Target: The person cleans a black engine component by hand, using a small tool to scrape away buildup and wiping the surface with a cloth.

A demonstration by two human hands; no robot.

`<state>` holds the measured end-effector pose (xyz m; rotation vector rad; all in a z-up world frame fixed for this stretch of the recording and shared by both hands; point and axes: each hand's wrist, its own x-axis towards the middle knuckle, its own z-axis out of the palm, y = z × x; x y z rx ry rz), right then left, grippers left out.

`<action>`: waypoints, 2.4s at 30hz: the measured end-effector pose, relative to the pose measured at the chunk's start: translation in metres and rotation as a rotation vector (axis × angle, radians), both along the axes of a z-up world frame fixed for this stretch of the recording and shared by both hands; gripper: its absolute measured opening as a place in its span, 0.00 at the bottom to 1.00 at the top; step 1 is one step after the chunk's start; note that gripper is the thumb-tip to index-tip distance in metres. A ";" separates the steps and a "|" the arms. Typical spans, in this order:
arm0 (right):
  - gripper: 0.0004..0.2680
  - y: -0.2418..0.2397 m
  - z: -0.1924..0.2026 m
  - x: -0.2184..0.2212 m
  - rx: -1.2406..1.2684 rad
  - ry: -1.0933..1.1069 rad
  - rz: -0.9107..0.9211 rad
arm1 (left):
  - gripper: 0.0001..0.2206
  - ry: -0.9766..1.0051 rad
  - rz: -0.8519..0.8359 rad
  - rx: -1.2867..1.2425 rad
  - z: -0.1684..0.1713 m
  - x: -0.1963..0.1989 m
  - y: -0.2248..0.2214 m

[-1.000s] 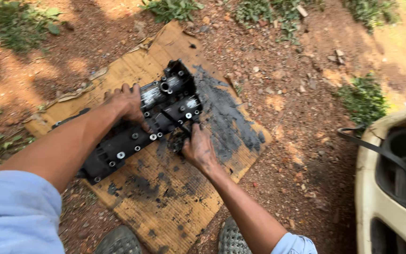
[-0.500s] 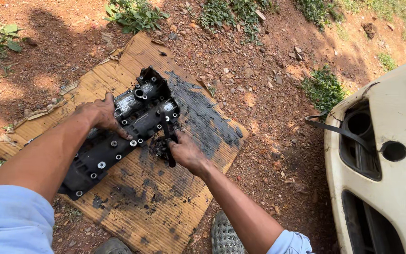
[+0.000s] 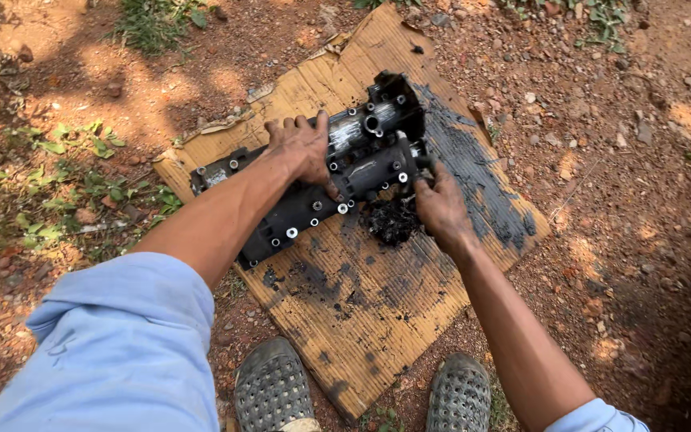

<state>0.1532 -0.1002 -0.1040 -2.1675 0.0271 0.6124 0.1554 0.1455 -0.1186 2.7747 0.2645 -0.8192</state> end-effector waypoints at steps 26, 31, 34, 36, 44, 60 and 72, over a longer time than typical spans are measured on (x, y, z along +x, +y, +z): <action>0.14 0.032 0.071 -0.007 -0.499 -0.306 0.411 | 0.33 -0.501 0.001 -0.088 0.037 -0.041 -0.036; 0.13 0.035 0.067 -0.032 -0.577 -0.409 0.475 | 0.34 -0.586 -0.019 -0.078 0.028 -0.050 -0.043; 0.13 0.023 0.065 -0.029 -0.569 -0.415 0.448 | 0.35 -0.588 -0.032 -0.102 0.029 -0.047 -0.050; 0.12 0.028 0.063 -0.034 -0.553 -0.396 0.467 | 0.35 -0.574 -0.027 -0.093 0.034 -0.056 -0.042; 0.13 0.010 0.079 -0.052 -0.579 -0.461 0.472 | 0.39 -0.669 -0.012 -0.265 0.032 -0.066 -0.058; 0.13 0.018 0.066 -0.067 -0.597 -0.517 0.516 | 0.38 -0.533 0.044 -0.235 0.021 -0.063 -0.056; 0.14 -0.005 0.046 -0.063 -0.513 -0.416 0.383 | 0.34 -0.572 -0.071 -0.232 -0.008 -0.048 -0.058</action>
